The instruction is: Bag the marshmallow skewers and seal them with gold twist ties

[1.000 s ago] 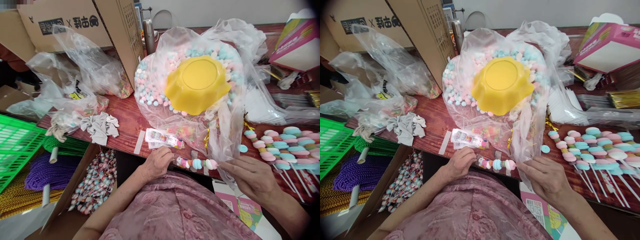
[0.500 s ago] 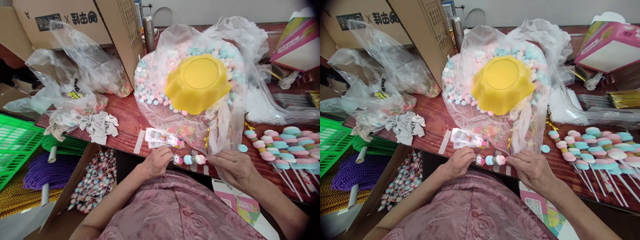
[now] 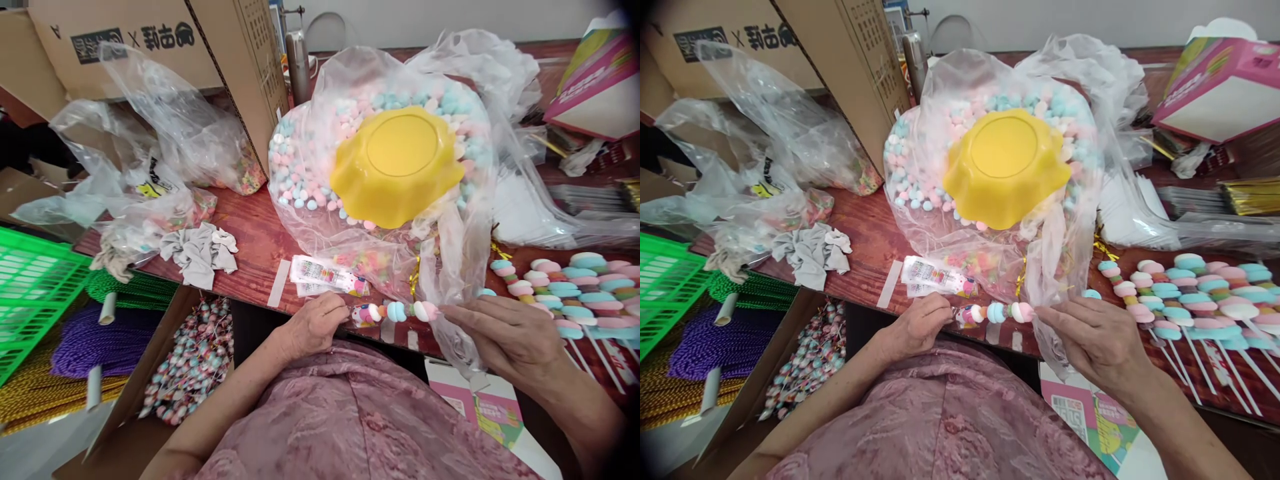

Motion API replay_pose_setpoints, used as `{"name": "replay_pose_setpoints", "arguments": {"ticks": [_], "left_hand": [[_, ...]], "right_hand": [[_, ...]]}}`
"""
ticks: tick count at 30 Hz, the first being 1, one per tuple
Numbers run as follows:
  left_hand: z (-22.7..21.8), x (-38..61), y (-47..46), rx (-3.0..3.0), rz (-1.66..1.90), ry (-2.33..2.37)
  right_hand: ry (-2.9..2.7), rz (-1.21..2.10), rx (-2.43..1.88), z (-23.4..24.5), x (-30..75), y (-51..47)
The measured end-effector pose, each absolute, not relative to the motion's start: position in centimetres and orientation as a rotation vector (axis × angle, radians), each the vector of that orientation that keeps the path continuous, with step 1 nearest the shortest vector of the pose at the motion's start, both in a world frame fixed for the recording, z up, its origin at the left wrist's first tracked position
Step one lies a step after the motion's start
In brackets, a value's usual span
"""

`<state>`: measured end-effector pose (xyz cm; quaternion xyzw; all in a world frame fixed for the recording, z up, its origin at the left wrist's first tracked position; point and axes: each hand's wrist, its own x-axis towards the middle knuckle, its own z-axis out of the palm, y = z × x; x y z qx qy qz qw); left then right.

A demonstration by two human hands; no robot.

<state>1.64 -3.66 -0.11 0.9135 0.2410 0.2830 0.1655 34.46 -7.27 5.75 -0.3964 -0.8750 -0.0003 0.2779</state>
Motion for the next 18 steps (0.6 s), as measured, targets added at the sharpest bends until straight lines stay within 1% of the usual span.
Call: {"name": "replay_pose_setpoints", "arguments": {"ticks": [3, 8, 12, 15, 18], "left_hand": [[0.0, 1.6, -3.6, 2.638, 0.782, 0.664], [0.1, 1.5, -3.4, 2.625, 0.786, 0.652], [-0.1, 1.6, -3.5, 2.575, 0.789, 0.681], [-0.1, 1.6, -3.7, 2.558, 0.792, 0.695], [0.4, 1.8, -3.7, 2.526, 0.855, 0.720]], "right_hand": [[-2.411, -0.059, -1.012, 6.6, 34.6, -6.6], [-2.477, 0.007, -0.919, 7.1, 34.1, -6.0], [-2.480, 0.085, -0.916, 6.0, 32.9, -6.3], [-2.429, 0.085, -0.963, 4.9, 32.1, -6.7], [-2.354, 0.104, -1.005, 4.3, 31.8, -7.0]]}}
